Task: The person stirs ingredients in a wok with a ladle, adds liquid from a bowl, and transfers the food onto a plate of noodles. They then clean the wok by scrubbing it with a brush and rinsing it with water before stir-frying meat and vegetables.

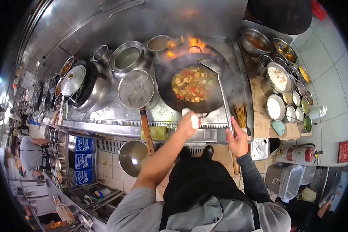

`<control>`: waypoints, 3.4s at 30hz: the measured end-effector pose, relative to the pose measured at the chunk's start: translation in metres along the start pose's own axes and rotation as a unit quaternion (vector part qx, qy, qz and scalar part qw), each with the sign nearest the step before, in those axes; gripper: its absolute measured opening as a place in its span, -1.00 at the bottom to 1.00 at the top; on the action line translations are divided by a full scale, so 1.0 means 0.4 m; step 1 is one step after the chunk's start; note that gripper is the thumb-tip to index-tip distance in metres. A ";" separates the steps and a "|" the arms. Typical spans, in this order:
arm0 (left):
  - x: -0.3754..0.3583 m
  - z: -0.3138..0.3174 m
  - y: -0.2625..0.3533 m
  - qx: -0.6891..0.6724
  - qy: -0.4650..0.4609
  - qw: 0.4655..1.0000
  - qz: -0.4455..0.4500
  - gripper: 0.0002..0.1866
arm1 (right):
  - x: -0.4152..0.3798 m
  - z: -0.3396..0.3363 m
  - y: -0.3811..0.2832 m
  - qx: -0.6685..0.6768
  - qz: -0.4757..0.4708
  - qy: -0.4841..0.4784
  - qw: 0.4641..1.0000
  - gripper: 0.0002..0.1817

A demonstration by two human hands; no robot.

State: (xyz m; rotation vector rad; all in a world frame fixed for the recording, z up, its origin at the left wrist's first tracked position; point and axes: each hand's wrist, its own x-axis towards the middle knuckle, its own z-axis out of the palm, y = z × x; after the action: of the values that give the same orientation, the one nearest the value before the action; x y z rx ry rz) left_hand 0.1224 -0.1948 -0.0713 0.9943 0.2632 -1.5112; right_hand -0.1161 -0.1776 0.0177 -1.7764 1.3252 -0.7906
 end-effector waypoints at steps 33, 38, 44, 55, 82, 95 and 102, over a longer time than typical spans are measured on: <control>-0.033 -0.163 -0.114 0.068 -0.070 0.995 -0.012 -0.84 | -0.003 0.027 0.004 0.178 0.105 0.000 0.978 -0.36; -0.190 -0.114 -0.126 0.028 -0.031 0.999 0.000 -0.90 | -0.015 0.012 0.031 0.182 0.061 0.018 0.981 -0.37; -0.017 0.031 0.016 0.006 -0.001 1.000 -0.009 -0.85 | 0.025 0.027 0.024 0.182 0.049 0.025 0.982 -0.37; -0.214 -0.031 -0.037 -0.017 0.002 0.999 -0.030 -0.89 | 0.017 -0.010 -0.038 0.188 0.113 0.022 0.975 -0.40; -0.144 -0.123 -0.012 0.052 -0.080 0.995 -0.018 -0.89 | 0.148 0.225 -0.118 0.832 0.337 -0.103 0.428 -0.85; -0.156 -0.138 -0.008 0.099 -0.044 0.994 -0.019 -0.86 | 0.101 0.249 -0.096 0.828 0.305 -0.136 0.450 -0.77; -0.156 -0.142 -0.017 0.092 -0.049 0.995 -0.005 -0.86 | 0.088 0.237 -0.077 0.820 0.319 -0.122 0.459 -0.62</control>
State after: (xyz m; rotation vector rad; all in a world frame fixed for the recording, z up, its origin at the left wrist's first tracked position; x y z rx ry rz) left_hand 0.1331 -0.1112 -0.0641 1.0615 0.0604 -1.6104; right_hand -0.0128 -0.1862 -0.0033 0.2538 0.3300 -0.7443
